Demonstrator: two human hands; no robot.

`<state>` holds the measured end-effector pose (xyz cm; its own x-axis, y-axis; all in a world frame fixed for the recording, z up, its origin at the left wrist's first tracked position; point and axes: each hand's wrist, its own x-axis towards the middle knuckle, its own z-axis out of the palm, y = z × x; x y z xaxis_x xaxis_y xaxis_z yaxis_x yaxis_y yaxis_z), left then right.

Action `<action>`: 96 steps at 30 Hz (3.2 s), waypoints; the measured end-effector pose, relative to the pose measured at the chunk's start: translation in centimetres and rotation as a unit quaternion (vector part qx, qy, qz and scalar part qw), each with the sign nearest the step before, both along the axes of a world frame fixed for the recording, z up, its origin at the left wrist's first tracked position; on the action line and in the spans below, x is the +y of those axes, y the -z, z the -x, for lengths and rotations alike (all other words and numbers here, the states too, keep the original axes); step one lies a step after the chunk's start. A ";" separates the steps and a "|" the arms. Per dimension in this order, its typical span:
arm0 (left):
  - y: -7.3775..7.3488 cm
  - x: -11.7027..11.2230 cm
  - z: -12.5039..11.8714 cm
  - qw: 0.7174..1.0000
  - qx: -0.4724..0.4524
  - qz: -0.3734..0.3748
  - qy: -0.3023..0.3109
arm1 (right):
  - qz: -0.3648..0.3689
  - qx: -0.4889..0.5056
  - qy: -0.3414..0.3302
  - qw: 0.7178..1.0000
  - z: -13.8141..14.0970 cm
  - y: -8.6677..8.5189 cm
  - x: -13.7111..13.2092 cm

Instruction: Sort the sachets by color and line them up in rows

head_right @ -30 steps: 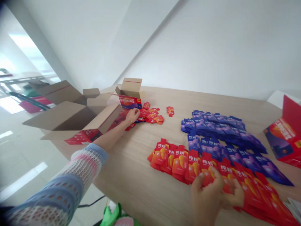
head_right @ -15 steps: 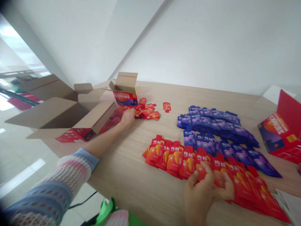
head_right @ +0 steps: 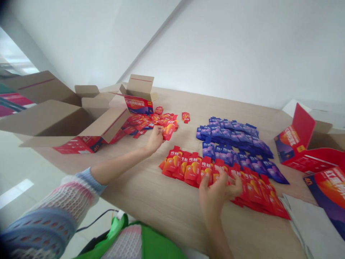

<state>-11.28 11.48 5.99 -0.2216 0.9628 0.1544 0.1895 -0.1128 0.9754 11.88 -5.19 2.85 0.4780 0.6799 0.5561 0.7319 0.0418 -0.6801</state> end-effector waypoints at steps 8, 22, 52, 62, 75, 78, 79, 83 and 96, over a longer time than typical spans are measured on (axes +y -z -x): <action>-0.2 -7.0 -5.1 0.972 0.083 -0.145 0.162 | 0.110 0.311 -0.262 0.907 0.0 -5.6 4.3; 2.7 -13.2 -6.5 0.952 0.212 -0.150 0.163 | 0.315 0.015 -0.249 0.916 -0.3 -5.4 7.0; 6.9 -6.2 -0.4 0.948 0.273 -0.071 0.146 | 0.325 -0.128 0.011 0.937 5.0 -5.1 6.9; 6.9 -7.9 -1.7 0.912 0.367 -0.104 0.152 | 0.337 -0.289 -0.016 0.896 7.4 -2.6 3.2; 2.9 1.5 13.3 0.876 0.452 -0.082 -0.149 | 0.065 -0.261 -0.032 0.963 5.4 -1.5 2.7; 2.8 2.5 16.4 0.863 0.478 -0.030 -0.161 | 0.002 -0.258 -0.044 0.965 4.1 -0.7 3.3; 2.9 2.6 16.7 0.858 0.485 -0.009 -0.168 | -0.018 -0.255 -0.051 0.965 3.6 -0.5 3.6; 3.1 2.7 15.7 0.826 0.517 0.046 -0.219 | -0.089 -0.249 -0.072 0.962 2.3 0.0 4.3; 1.1 -0.4 12.5 0.772 0.580 0.167 -0.201 | -0.104 -0.276 -0.046 0.954 1.3 0.2 4.8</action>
<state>-23.74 11.12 4.94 -0.4111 0.8816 0.2320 0.9114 0.4027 0.0849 10.62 -0.44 2.65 0.0177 0.5520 0.8336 0.9631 0.2146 -0.1625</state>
